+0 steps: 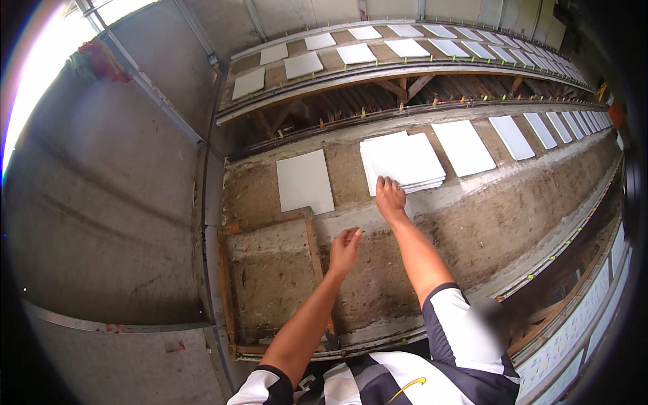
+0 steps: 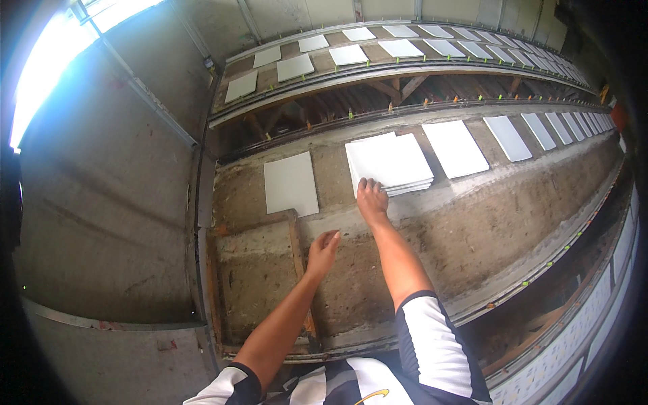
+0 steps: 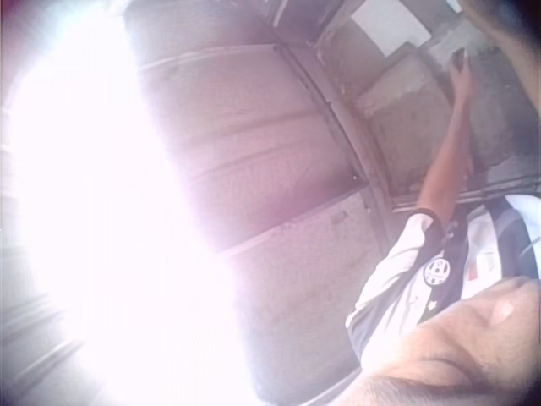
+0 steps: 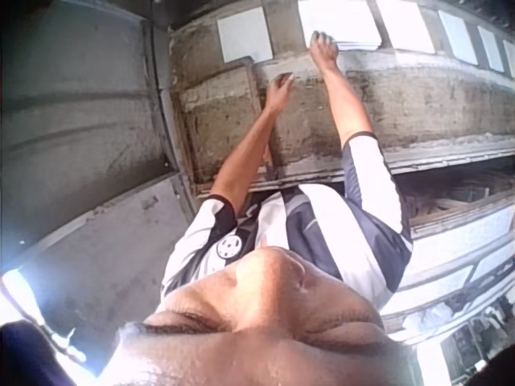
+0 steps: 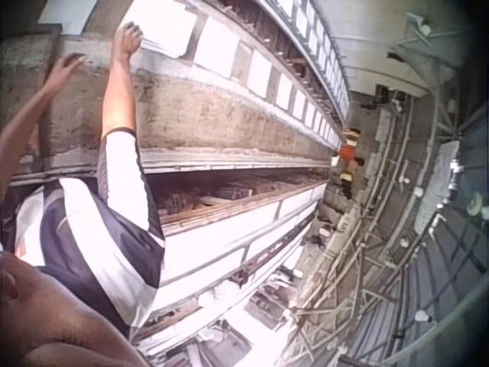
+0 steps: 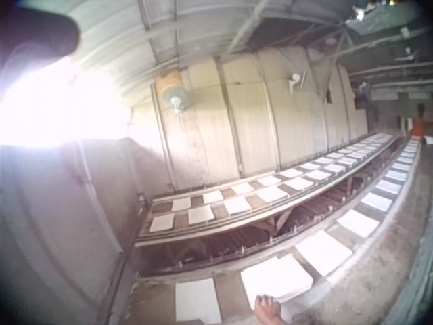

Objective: The person places white rectangular tiles into a wooden frame on a conveyor belt. They pick up tiles from a stack, position them inside the frame, and then move the frame along the belt to the next position. The process is repeated continuously for multiple tiles.

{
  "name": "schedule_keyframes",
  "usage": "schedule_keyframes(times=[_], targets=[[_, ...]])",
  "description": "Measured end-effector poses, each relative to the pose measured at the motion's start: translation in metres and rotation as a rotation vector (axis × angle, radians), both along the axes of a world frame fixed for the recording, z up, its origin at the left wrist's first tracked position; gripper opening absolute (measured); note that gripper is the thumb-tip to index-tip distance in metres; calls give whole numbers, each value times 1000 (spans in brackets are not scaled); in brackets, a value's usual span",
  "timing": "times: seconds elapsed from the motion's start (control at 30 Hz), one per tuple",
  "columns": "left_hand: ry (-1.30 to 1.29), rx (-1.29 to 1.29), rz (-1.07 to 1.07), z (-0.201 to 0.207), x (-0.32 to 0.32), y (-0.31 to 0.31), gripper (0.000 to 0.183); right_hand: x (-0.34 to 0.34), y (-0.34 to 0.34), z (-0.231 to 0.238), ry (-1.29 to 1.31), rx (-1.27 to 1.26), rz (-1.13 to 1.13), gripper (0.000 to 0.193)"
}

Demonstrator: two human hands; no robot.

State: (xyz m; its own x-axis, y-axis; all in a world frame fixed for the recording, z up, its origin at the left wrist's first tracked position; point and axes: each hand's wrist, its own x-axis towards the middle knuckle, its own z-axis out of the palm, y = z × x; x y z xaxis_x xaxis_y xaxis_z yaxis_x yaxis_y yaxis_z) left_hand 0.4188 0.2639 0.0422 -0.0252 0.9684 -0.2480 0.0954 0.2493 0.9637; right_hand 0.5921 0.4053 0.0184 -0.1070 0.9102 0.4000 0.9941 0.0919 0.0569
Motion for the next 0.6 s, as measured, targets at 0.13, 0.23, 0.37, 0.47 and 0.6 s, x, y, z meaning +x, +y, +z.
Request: schedule_keyframes(times=[0.13,0.23,0.37,0.47,0.6], targets=[[-302,-144,57,27,20,10,67,4,-55,10,102,199,105,29],[-493,-253,98,50,25,18,63,-19,-120,14,153,274,236,24],[-337,-41,191,38,12,4,42,-32,-180,38,309,200,533,26],[-244,197,64,25,-34,-15,36,-30,-191,71,387,158,516,38],[-240,166,-154,60,-127,-47,35,-30,-192,129,311,48,259,93]])
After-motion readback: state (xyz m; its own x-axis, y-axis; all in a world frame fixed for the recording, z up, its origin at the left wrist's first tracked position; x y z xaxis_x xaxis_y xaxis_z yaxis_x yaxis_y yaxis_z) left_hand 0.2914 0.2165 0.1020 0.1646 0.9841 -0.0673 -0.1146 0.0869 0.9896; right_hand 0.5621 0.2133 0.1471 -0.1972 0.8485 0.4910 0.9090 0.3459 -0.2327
